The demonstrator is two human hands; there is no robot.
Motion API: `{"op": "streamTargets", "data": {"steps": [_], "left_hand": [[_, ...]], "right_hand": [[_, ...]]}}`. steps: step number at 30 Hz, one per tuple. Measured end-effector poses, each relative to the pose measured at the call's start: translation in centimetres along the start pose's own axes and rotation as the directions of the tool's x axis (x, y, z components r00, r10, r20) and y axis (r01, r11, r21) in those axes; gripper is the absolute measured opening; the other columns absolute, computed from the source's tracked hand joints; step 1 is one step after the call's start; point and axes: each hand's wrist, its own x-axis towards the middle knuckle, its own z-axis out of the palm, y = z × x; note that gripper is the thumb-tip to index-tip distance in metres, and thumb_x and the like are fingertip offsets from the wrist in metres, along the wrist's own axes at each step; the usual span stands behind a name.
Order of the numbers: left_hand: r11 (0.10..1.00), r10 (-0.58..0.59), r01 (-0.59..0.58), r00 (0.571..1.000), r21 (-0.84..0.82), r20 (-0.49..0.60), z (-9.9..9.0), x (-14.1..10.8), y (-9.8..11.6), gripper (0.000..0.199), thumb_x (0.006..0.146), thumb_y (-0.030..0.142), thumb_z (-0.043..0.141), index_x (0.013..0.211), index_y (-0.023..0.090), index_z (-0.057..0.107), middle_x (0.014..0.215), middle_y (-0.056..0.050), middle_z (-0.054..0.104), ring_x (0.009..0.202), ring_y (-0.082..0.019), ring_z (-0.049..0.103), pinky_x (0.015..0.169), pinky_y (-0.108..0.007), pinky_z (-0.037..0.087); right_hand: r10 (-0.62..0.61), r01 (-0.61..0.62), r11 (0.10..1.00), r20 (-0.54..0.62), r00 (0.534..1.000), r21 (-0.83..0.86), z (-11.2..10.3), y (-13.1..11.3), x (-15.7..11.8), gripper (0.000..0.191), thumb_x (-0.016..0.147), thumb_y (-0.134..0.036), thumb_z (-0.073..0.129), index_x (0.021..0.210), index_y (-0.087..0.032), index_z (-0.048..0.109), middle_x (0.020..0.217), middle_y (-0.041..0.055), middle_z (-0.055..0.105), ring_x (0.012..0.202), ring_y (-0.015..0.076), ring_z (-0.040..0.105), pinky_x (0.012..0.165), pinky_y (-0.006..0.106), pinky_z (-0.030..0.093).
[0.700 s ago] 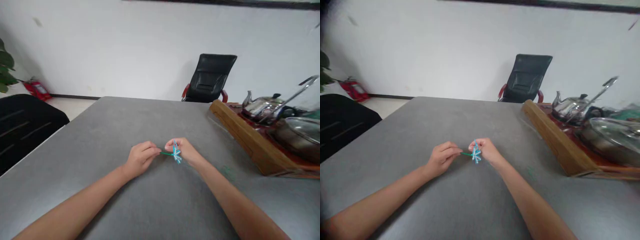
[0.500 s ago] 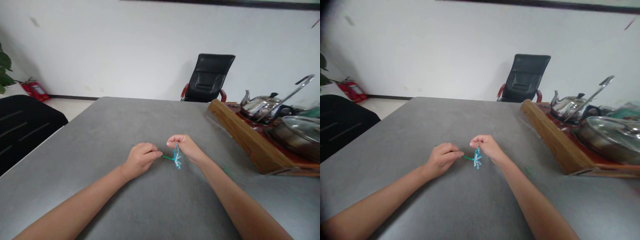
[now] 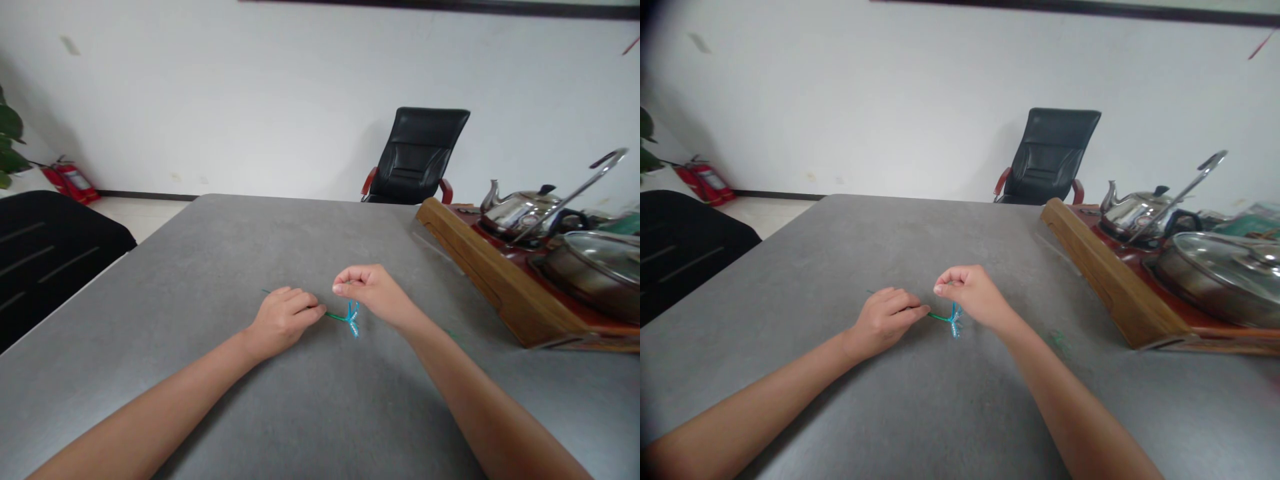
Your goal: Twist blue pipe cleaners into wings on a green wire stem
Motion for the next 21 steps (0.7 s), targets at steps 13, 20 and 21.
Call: {"op": "streamTargets", "data": {"steps": [13,20,21], "left_hand": [[0.966,-0.256,0.258,0.964,0.018,-0.075,0.4,-0.5,-0.4,0.018,0.091,0.014,0.046,0.096,0.018,0.062,0.082,-0.003,0.062,0.07,-0.014,0.054,0.061,-0.025,0.04],[0.864,-0.494,0.486,0.869,-0.132,-0.035,0.8,-0.7,-0.5,0.017,0.093,0.02,0.046,0.094,0.019,0.063,0.086,-0.002,0.062,0.074,-0.012,0.058,0.064,-0.02,0.044],[0.849,-0.517,0.508,0.856,-0.145,-0.027,0.8,-0.7,-0.5,0.017,0.093,0.021,0.046,0.095,0.019,0.063,0.087,-0.003,0.062,0.075,-0.012,0.058,0.065,-0.02,0.044]], "right_hand": [[-0.196,0.153,0.838,-0.027,0.98,-0.524,1.5,-3.6,-2.8,0.012,0.08,-0.022,0.059,0.073,-0.02,0.068,0.065,-0.0016,0.061,0.062,0.0115,0.052,0.057,0.023,0.032],[-0.129,0.083,0.81,-0.039,0.991,-0.58,3.2,-2.5,-2.6,0.012,0.079,-0.019,0.058,0.072,-0.02,0.068,0.066,-0.0008,0.064,0.062,0.0124,0.055,0.057,0.023,0.032],[-0.124,0.073,0.81,-0.048,0.991,-0.582,3.3,-2.3,-2.5,0.012,0.078,-0.019,0.058,0.072,-0.021,0.068,0.066,-0.0009,0.064,0.061,0.0124,0.055,0.057,0.023,0.031]]}}
